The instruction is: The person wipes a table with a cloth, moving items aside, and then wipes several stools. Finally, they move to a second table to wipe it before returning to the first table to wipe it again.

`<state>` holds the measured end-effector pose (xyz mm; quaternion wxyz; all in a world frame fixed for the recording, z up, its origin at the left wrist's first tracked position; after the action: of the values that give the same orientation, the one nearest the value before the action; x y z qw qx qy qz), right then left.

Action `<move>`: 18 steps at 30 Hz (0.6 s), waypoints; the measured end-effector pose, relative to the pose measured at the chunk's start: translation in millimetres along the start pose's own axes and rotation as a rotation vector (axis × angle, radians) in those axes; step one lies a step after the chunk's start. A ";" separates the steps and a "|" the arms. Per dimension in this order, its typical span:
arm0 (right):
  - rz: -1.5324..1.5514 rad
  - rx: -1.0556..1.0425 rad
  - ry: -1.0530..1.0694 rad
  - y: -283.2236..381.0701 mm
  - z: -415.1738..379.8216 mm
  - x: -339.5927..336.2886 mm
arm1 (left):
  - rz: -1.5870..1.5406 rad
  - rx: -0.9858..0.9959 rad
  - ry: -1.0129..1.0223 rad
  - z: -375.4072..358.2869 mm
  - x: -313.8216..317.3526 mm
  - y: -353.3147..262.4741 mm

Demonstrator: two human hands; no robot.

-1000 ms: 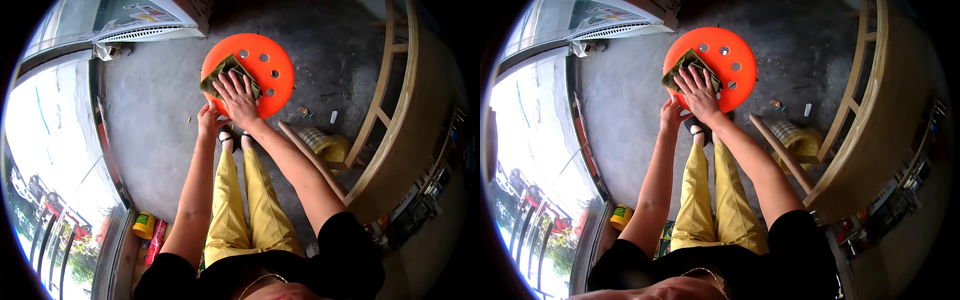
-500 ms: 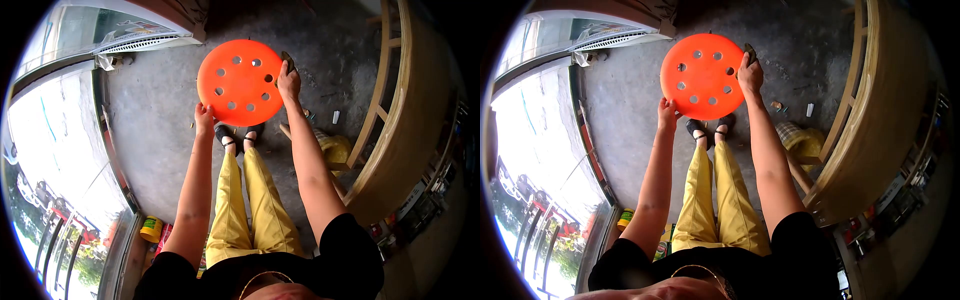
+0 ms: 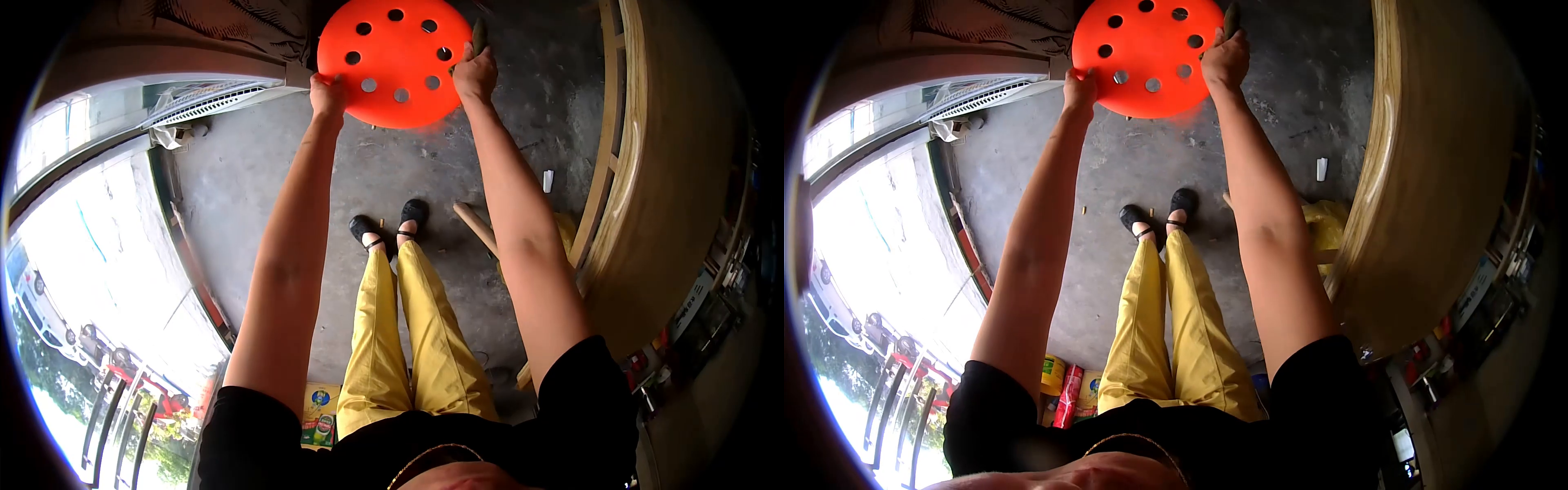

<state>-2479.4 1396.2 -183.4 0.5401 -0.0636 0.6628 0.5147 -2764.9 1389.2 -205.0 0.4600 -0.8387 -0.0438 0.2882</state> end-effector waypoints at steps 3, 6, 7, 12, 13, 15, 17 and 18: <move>-0.070 -0.382 -0.287 21.3 -50.0 -8.6 | 0.021 -0.092 0.038 25.0 27.7 11.4; -0.082 -0.444 -0.011 32.4 -130.7 -26.8 | 0.037 -0.091 0.080 23.8 31.9 13.7; -0.016 -0.458 0.094 37.7 -163.2 -35.0 | 0.079 -0.140 0.135 17.9 28.9 7.0; 0.247 -0.020 0.627 1.6 -325.3 -99.5 | 0.329 -0.232 0.259 -21.3 -16.3 31.7; 0.355 0.134 0.519 -10.7 -342.6 -135.9 | 0.267 -0.201 0.274 -37.2 -32.8 50.2; 0.324 0.270 0.448 -61.5 -385.0 -187.3 | 0.159 -0.137 0.296 -97.6 -77.8 74.7; 0.308 0.427 0.448 -106.5 -411.1 -262.5 | 0.351 -0.064 0.481 -143.6 -122.1 120.7; 0.401 0.695 0.553 -113.9 -417.5 -310.3 | 0.438 -0.014 0.558 -171.8 -151.0 137.0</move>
<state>-2551.3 883.6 -58.1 0.2232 0.1149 0.9133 0.3208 -2826.4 1131.3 -176.7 0.3758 -0.8778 0.2624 0.1392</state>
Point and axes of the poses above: each hand's wrist, its own z-axis towards the middle knuckle, its own x-axis out of the palm, y = z × x, the point moved 4 cm from there along z, towards the middle knuckle, and after that the axes turned 12 degrees about -y, right-handed, at the moved point
